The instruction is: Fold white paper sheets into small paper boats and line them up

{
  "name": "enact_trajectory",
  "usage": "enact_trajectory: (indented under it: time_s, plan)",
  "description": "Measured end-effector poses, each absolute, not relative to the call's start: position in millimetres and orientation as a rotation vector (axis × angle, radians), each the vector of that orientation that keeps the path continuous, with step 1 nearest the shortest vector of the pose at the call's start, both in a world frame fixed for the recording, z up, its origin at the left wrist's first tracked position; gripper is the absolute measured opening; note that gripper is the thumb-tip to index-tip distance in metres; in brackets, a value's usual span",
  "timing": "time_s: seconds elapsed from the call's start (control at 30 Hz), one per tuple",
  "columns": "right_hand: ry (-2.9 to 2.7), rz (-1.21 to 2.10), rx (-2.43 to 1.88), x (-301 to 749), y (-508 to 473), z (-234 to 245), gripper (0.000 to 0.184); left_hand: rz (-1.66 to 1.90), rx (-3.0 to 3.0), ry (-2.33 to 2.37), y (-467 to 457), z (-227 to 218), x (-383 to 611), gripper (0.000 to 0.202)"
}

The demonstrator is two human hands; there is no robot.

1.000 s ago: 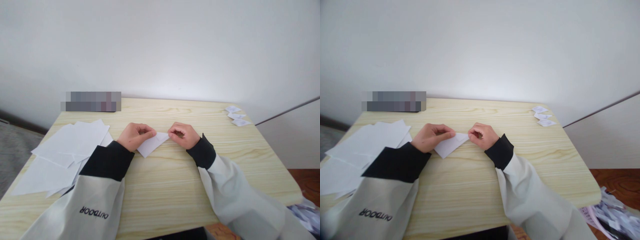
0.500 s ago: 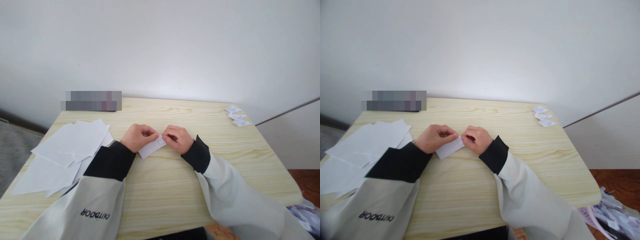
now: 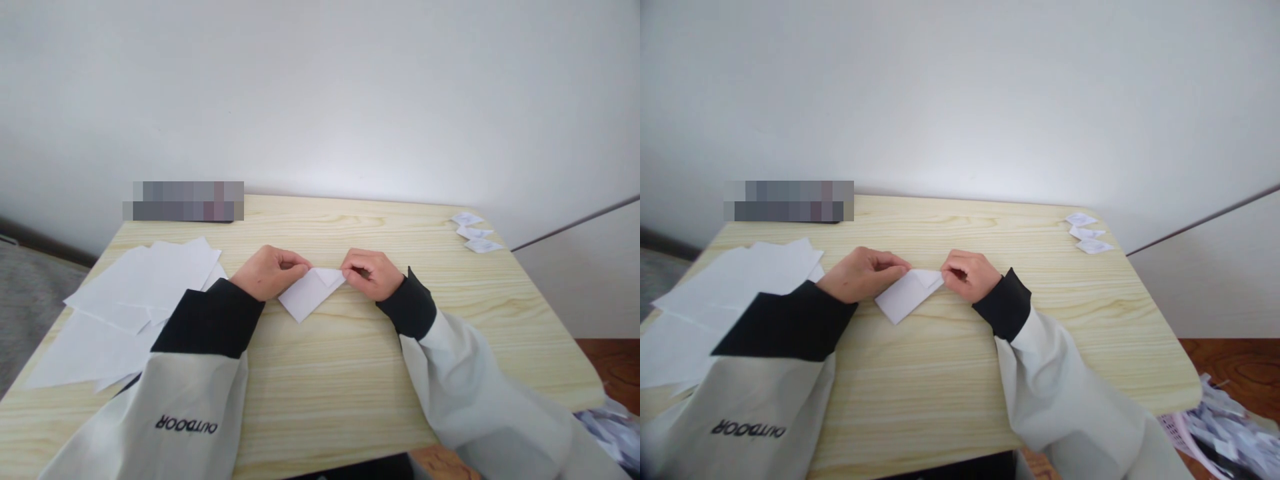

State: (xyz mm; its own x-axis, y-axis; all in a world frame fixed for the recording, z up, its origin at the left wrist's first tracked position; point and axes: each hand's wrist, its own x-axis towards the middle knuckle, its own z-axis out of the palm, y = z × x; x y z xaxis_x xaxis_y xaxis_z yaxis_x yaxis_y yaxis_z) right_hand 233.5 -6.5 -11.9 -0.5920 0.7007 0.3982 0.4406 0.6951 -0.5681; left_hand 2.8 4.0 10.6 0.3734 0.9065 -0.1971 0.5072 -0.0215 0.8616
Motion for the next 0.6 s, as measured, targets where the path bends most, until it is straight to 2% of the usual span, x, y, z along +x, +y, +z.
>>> enact_trajectory:
  time_s: [0.13,0.33,0.53,0.6]
  plan:
    - [-2.255,0.563,-0.898,235,-6,-12,0.016,0.584,1.747,1.017,6,5,0,0.037]
    - [-2.226,0.524,-0.927,232,-6,-15,0.018,0.671,2.024,0.929,8,-1,1,0.020]
    - [-2.146,0.342,-1.013,228,-6,-19,0.011,0.759,2.068,1.001,7,-7,2,0.018]
    - [-2.115,0.260,-1.016,227,-7,-18,0.022,0.826,2.141,1.088,8,-10,2,0.019]
